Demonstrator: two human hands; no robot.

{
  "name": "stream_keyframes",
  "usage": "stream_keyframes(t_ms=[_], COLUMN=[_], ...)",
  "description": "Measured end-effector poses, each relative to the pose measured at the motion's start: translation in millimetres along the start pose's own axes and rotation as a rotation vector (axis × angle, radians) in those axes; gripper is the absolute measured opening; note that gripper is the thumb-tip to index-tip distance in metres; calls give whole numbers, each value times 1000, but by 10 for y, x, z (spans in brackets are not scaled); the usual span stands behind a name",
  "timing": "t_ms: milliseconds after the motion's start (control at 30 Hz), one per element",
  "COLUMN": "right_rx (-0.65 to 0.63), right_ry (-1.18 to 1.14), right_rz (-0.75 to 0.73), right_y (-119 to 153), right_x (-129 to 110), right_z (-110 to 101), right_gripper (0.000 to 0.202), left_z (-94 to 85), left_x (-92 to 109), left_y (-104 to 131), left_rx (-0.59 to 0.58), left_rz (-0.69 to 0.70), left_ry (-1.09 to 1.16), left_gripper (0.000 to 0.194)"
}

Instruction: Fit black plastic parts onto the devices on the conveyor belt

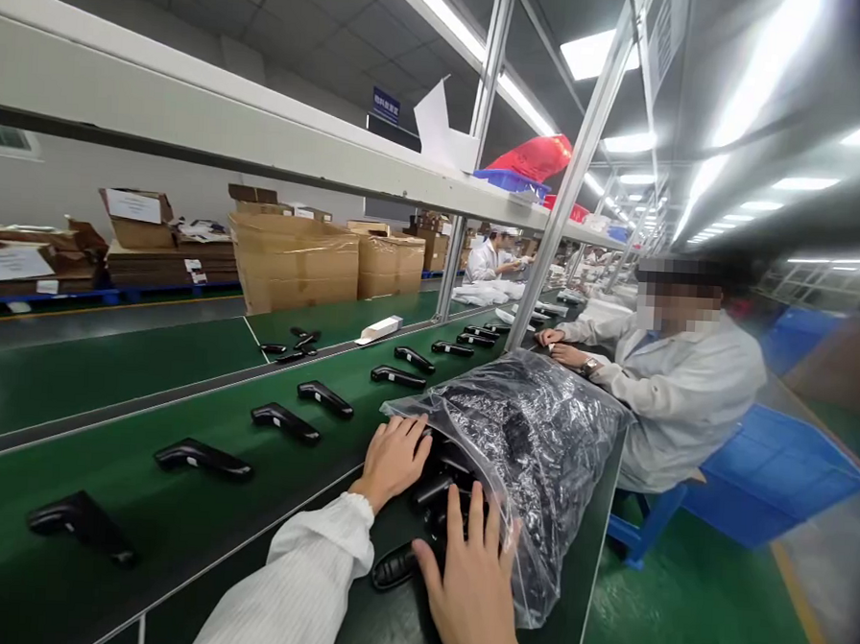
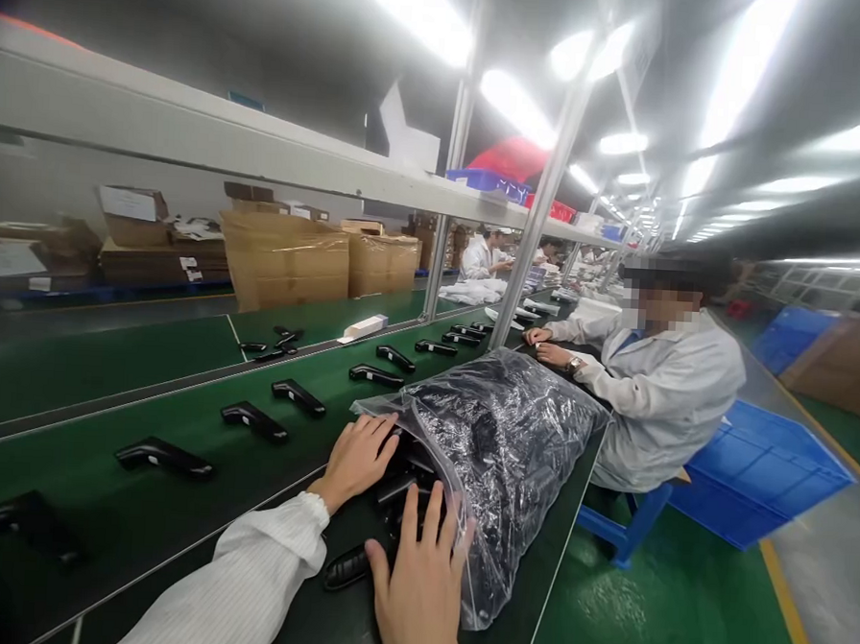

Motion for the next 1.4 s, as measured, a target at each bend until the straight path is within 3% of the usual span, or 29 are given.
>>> stream_keyframes(t_ms=[167,333,567,733,833,933,1033,1133,1233,1333,1400], right_rx=[48,109,73,59,-43,-143,-210,-401,-622,-802,-739], right_ry=[103,2,-251,-487,-611,-723,-835,-1018,-1344,-1555,-1527], right_rz=[-10,-202,-515,-827,-968,-941,-714,-252,141,214,166], right_y=[-197,-7,410,652,783,717,332,-244,-624,-805,-885], right_x=[-45,-298,-898,-1321,-1540,-1608,-1450,-1117,-968,-1122,-1144], right_z=[34,128,152,-192,-433,-590,-561,-240,105,323,421], right_gripper=[73,58,33,35,49,57,58,55,59,68,63], left_z=[68,-66,-510,-951,-1138,-1228,-1286,-1330,-1207,-909,-696], left_x=[106,263,276,138,81,4,-35,-10,128,286,355], left_y=[52,350,969,1618,2093,2564,2844,2750,2229,1617,1367], left_rx=[-67,-123,-76,42,89,90,46,-21,-136,-215,-247], left_rz=[25,63,11,-170,-311,-453,-507,-473,-299,-104,-26], left_ry=[110,249,360,407,444,375,271,183,116,80,68], left_gripper=[42,38,28,29,29,29,28,27,29,48,52])
Point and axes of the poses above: each hand's wrist, its own y-axis away from the middle knuckle, its own z-axis out of the palm, x = y × z, the point moved 10 cm from there along -y, towards the middle knuckle, and after that the axes turned 8 degrees about z, right-handed, at the moved point
